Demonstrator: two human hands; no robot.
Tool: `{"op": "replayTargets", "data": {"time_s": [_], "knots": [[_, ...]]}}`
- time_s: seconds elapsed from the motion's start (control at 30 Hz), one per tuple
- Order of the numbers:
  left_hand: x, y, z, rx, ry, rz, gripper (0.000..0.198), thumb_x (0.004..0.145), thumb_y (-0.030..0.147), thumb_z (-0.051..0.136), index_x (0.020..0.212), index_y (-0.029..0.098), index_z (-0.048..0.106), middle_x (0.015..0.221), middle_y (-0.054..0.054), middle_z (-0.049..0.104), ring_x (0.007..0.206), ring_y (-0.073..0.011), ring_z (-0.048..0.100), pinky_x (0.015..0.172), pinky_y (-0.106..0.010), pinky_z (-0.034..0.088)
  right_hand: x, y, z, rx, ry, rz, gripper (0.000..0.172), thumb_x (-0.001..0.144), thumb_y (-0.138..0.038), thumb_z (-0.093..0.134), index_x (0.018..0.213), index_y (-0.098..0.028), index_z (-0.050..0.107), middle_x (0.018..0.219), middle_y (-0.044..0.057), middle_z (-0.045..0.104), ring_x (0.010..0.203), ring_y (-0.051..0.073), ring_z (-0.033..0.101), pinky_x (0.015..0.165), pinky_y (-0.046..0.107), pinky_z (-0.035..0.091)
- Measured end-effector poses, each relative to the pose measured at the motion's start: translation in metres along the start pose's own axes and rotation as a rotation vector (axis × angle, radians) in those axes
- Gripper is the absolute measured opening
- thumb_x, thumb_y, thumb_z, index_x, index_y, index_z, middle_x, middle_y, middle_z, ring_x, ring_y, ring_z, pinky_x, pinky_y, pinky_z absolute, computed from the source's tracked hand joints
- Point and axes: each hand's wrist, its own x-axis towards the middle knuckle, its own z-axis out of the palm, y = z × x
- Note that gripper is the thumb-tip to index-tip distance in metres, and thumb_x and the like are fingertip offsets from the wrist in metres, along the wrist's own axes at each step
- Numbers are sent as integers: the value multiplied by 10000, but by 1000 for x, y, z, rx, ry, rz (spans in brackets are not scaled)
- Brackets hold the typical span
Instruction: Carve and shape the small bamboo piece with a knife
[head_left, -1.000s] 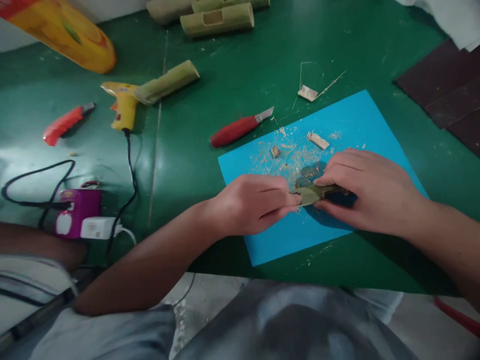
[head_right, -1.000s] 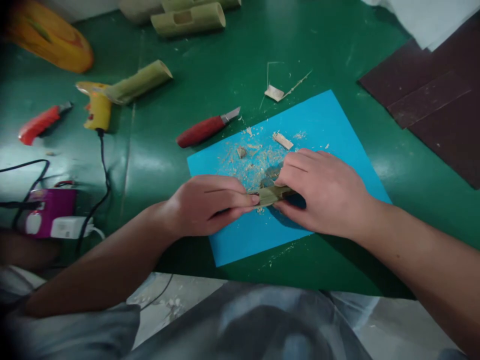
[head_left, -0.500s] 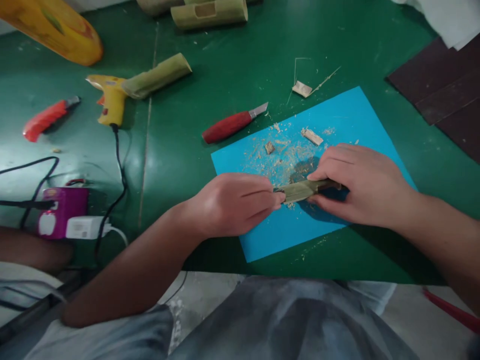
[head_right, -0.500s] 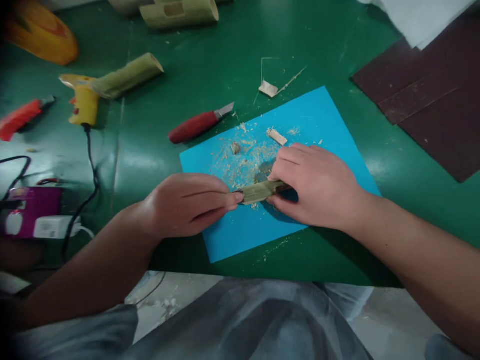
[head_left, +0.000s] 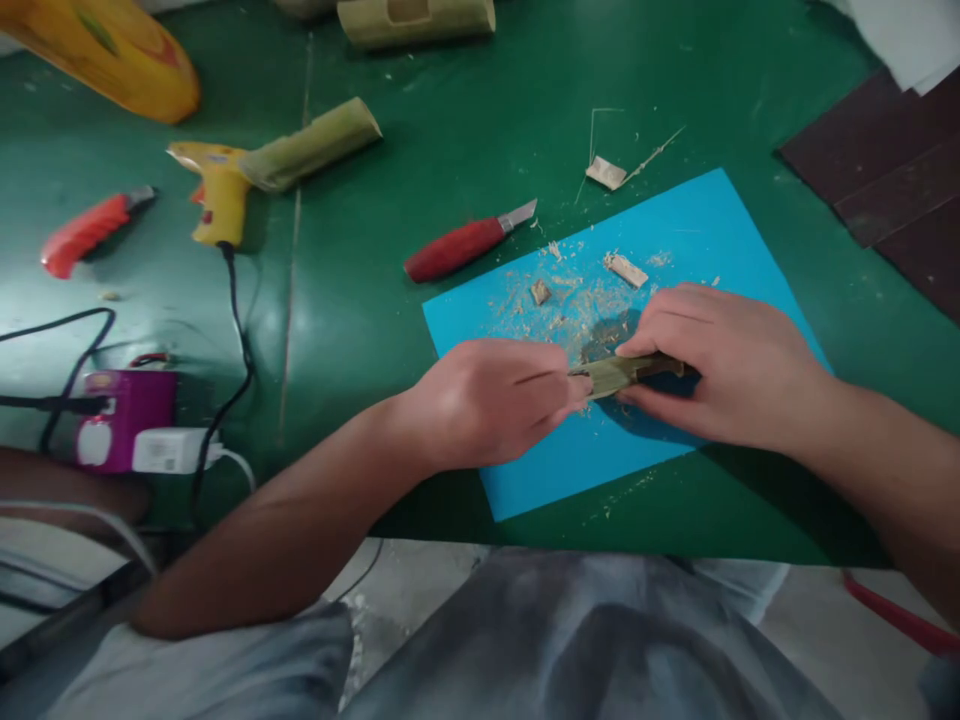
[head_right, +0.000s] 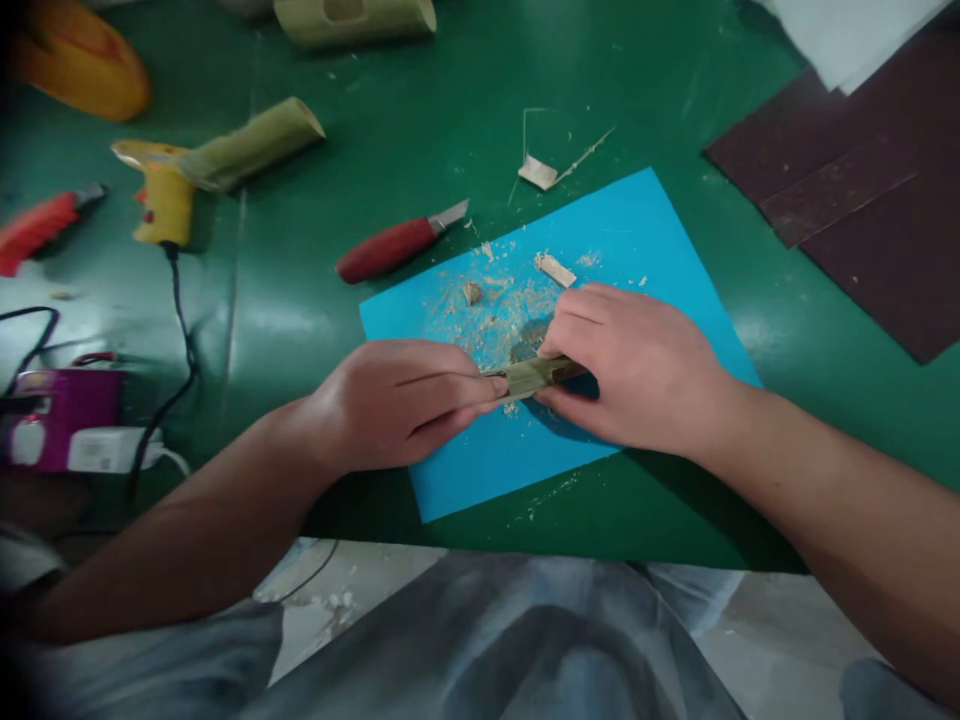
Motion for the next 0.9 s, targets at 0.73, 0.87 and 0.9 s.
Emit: {"op": "replayTargets", "data": {"time_s": [0.73, 0.87, 0.9], "knots": [[3, -2, 1, -122, 15, -24, 254, 1112, 271, 478, 1104, 186, 718, 937, -45, 784, 825, -145, 740, 721, -248, 580, -1, 1, 1, 38, 1, 20, 174, 989, -465, 634, 945, -308, 694, 964, 69, 723, 939, 302, 664, 711, 445, 451], [0, 0, -3, -47, 36, 1, 218, 1102, 260, 529, 1052, 172, 722, 873, -42, 778, 776, -153, 725, 688, -262, 566, -1, 1, 2, 24, -13, 24, 158, 990, -448, 631, 948, -304, 680, 983, 79, 731, 940, 310, 654, 710, 462, 457], [0, 1, -2, -39, 51, 2, 213, 1102, 262, 534, 1056, 173, 722, 871, -40, 779, 776, -154, 727, 687, -263, 565, -1, 2, 2, 22, -9, 17, 165, 988, -446, 635, 944, -294, 678, 978, 83, 730, 932, 309, 653, 702, 460, 454]]}}
